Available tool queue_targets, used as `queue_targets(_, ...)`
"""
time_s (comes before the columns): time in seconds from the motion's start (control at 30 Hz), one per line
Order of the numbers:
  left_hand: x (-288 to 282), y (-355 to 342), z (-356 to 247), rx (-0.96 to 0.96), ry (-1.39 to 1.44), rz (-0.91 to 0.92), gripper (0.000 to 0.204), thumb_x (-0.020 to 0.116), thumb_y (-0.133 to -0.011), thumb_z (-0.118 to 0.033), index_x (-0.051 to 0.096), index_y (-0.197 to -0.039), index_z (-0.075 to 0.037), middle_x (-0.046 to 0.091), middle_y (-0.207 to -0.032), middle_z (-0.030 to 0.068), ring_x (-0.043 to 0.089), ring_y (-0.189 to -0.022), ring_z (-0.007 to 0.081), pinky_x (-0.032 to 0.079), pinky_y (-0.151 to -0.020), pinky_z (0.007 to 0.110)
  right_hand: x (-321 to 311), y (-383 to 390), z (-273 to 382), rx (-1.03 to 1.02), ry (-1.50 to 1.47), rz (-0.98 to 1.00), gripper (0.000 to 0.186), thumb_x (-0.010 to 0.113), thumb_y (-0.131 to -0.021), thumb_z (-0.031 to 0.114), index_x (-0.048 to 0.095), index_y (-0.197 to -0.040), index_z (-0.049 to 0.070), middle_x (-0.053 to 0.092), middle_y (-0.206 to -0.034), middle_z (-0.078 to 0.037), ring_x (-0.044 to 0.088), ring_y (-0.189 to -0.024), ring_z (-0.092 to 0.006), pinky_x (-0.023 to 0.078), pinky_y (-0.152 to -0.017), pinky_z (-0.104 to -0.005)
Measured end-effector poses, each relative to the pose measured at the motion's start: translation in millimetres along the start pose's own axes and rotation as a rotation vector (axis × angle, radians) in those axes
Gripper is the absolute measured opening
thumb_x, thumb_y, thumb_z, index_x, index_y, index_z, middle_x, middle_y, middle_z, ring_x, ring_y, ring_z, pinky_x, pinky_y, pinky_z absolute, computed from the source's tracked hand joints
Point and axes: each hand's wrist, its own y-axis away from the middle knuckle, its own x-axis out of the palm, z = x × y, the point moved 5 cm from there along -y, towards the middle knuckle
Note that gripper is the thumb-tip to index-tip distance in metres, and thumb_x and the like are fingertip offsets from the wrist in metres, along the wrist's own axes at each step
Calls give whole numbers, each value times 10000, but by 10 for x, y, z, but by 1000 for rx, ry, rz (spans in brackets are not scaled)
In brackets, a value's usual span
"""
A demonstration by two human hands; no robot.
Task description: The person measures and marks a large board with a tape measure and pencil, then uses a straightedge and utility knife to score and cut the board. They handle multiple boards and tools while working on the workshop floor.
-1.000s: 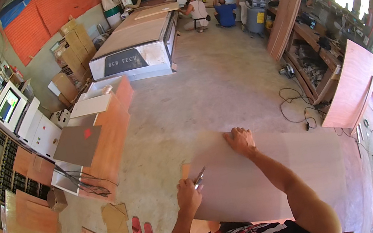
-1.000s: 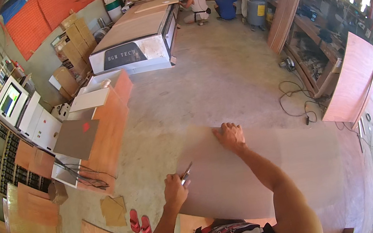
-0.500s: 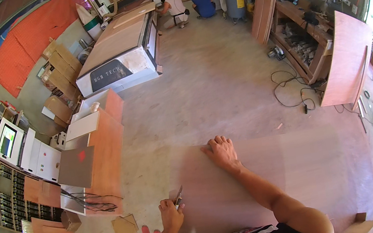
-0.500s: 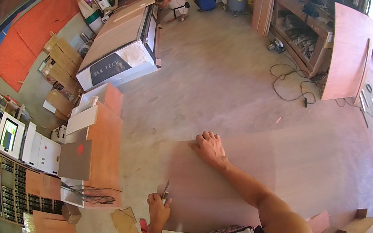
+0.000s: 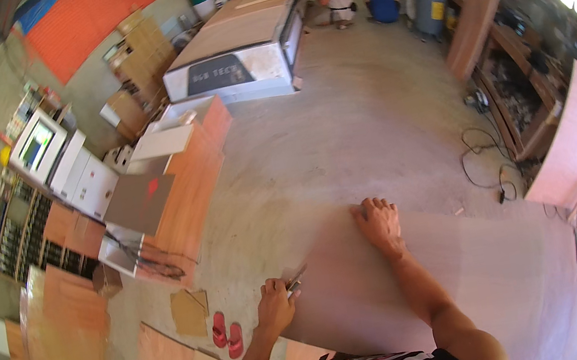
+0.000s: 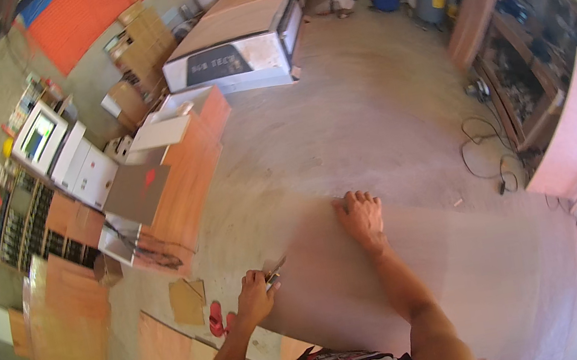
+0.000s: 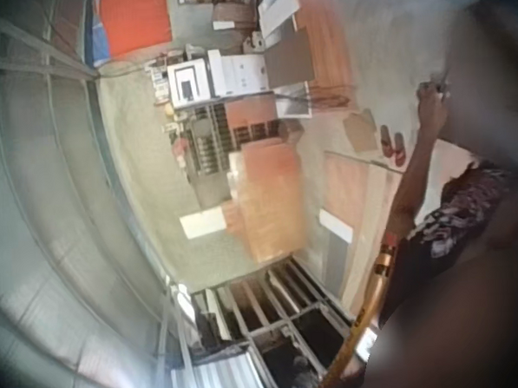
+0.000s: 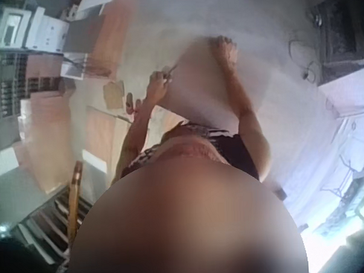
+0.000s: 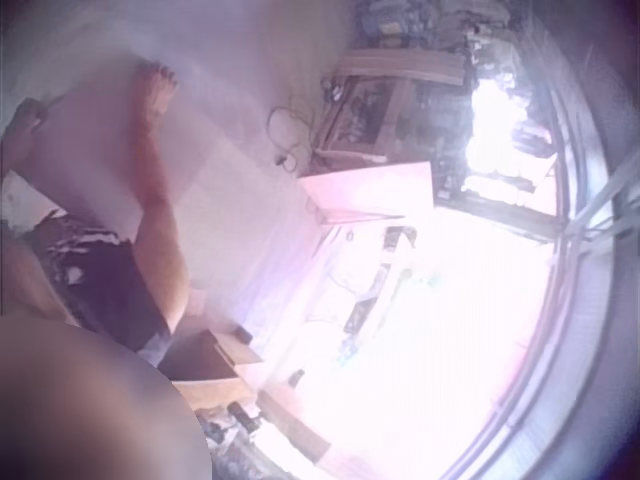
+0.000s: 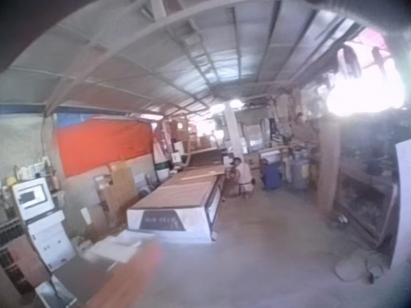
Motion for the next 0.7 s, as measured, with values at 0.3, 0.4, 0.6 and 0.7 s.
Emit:
queue_targets(0.3, 169, 1379, 1603, -347, 218, 35, 487, 639, -966, -397, 560, -1216, 14, 573, -1205, 254, 622, -1086, 449, 514, -945, 506, 148, 138, -28, -83, 53, -59, 444, 574, -1005, 368, 644, -1207, -20, 657, -1217, -225, 592, -1166, -409, 465, -1013, -498)
queue_targets(0.4, 685, 2291, 2609, -563, 288, -71, 484, 651, -944, -414, 614, -1180, 8, 627, -1173, 280, 629, -1089, 443, 511, -943, 509, 186, 93, -27, -105, 126, -88, 453, 576, -1008, 380, 629, -1241, -5, 629, -1276, -188, 563, -1196, -396, 468, -993, -498)
queue_targets(0.6, 2533, 5290, 3512, -1178, 352, 215, 443, 701, -847, -365, 680, -1139, -34, 721, -1026, 245, 709, -972, 407, 572, -808, 510, 399, 238, 226, -222, 405, -209, 467, 545, -1023, 381, 537, -1404, 111, 560, -1381, -150, 551, -1239, -371, 451, -1003, -528)
queue_targets(0.7, 3160, 6648, 3120, -1655, 695, 384, 440, 711, -765, -246, 746, -1173, -85, 708, -1230, 156, 674, -1179, 298, 566, -939, 434, 770, 468, 437, -189, 382, -147, 526, 546, -1023, 385, 488, -1467, 109, 502, -1462, -199, 521, -1301, -394, 436, -1048, -530)
